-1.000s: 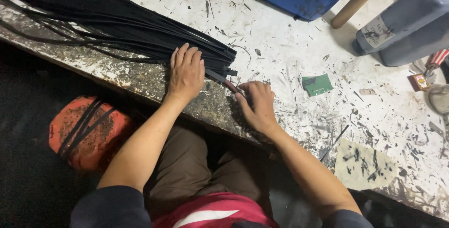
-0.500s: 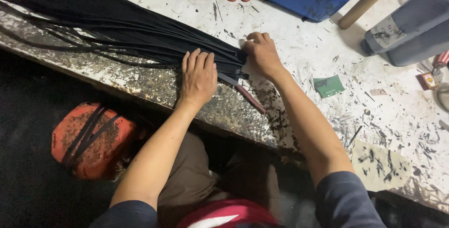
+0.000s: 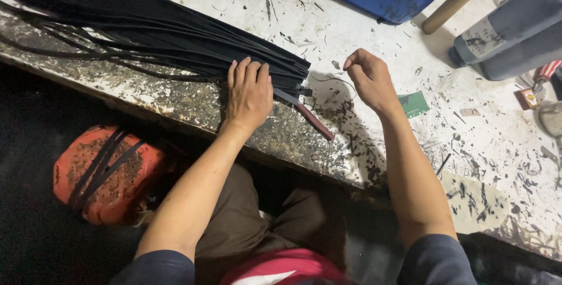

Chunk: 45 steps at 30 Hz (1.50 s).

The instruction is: The person applies a coating to the edges of leather straps with a small applicator and rubs them with a cloth while sitting at a cluttered workbench.

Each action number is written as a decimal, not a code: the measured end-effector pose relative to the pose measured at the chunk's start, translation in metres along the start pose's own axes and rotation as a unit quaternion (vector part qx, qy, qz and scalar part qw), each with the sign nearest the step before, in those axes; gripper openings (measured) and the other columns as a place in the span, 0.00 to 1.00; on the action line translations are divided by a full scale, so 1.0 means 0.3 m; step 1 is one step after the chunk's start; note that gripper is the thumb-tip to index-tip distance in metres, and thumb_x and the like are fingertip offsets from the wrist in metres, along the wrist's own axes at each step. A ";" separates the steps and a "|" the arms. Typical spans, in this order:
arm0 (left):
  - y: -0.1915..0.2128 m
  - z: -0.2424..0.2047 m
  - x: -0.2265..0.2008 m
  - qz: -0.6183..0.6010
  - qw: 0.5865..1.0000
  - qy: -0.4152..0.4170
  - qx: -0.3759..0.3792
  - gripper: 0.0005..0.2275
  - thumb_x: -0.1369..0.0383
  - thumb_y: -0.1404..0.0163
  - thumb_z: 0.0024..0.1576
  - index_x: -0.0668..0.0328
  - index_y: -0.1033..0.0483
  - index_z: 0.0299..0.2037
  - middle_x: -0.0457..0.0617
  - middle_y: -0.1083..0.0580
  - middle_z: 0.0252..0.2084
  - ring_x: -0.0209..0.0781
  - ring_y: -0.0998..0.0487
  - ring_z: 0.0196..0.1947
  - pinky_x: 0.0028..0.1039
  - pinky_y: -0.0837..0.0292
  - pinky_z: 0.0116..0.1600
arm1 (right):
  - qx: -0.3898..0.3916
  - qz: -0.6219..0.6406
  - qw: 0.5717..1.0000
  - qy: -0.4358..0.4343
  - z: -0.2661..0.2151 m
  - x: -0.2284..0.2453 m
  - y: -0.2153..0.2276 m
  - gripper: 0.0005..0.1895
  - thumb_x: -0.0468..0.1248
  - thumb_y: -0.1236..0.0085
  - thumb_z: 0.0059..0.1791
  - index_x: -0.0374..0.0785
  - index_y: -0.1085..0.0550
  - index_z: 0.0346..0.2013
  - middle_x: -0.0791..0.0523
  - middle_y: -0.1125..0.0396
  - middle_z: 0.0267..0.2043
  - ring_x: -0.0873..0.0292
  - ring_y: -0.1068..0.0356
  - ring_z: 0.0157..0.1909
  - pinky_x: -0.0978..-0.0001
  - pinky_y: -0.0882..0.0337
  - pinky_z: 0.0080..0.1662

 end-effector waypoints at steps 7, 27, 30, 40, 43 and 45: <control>0.013 -0.002 -0.010 0.011 1.000 -0.009 -0.013 0.12 0.69 0.55 0.65 0.69 0.23 0.52 0.59 0.27 0.45 0.60 0.28 0.60 0.53 0.42 0.68 | 0.043 -0.215 0.965 0.144 0.018 0.030 -0.183 0.21 0.37 0.36 0.47 0.37 0.24 0.53 0.43 0.35 0.56 0.36 0.37 0.61 0.43 0.35 0.58; 0.035 0.007 -0.021 0.023 0.998 -0.043 -0.050 0.09 0.71 0.52 0.64 0.65 0.22 0.48 0.55 0.29 0.43 0.56 0.28 0.57 0.52 0.42 0.67 | -0.111 -0.192 0.952 0.212 -0.094 -0.152 -0.088 0.08 0.37 0.37 0.51 0.41 0.21 0.44 0.54 0.30 0.36 0.48 0.31 0.42 0.56 0.30 0.47; 0.034 0.002 -0.023 0.025 0.996 -0.060 -0.056 0.07 0.72 0.51 0.63 0.65 0.21 0.46 0.53 0.30 0.42 0.55 0.27 0.56 0.52 0.41 0.67 | 0.000 -0.191 0.955 0.226 -0.159 0.023 -0.157 0.16 0.50 0.42 0.54 0.42 0.21 0.46 0.53 0.28 0.34 0.53 0.30 0.40 0.65 0.30 0.46; 0.021 -0.001 -0.016 0.027 0.995 -0.066 -0.066 0.05 0.72 0.49 0.63 0.62 0.22 0.45 0.51 0.32 0.40 0.52 0.26 0.53 0.48 0.38 0.65 | 0.025 -0.186 0.950 0.249 -0.166 -0.065 -0.301 0.09 0.38 0.38 0.51 0.39 0.23 0.44 0.54 0.28 0.31 0.52 0.24 0.36 0.65 0.25 0.39; 0.021 0.000 -0.010 0.026 0.994 -0.073 -0.076 0.06 0.70 0.51 0.64 0.62 0.22 0.45 0.51 0.32 0.39 0.51 0.26 0.50 0.46 0.38 0.64 | -0.010 -0.203 0.947 0.249 -0.157 -0.064 -0.299 0.07 0.37 0.38 0.50 0.41 0.23 0.42 0.56 0.29 0.30 0.53 0.25 0.35 0.65 0.25 0.38; 0.018 0.001 -0.012 0.030 0.993 -0.077 -0.085 0.07 0.69 0.51 0.63 0.61 0.22 0.45 0.50 0.32 0.38 0.51 0.25 0.48 0.46 0.37 0.63 | -0.024 -0.207 0.944 0.255 -0.166 -0.006 -0.267 0.07 0.38 0.38 0.52 0.40 0.24 0.42 0.55 0.30 0.30 0.51 0.25 0.35 0.63 0.26 0.37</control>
Point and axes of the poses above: each hand's wrist, its own z-axis towards the middle knuckle, its own y-axis out of the back of the hand, x = y × z, the point moved 3 cm from there along z, towards the middle knuckle
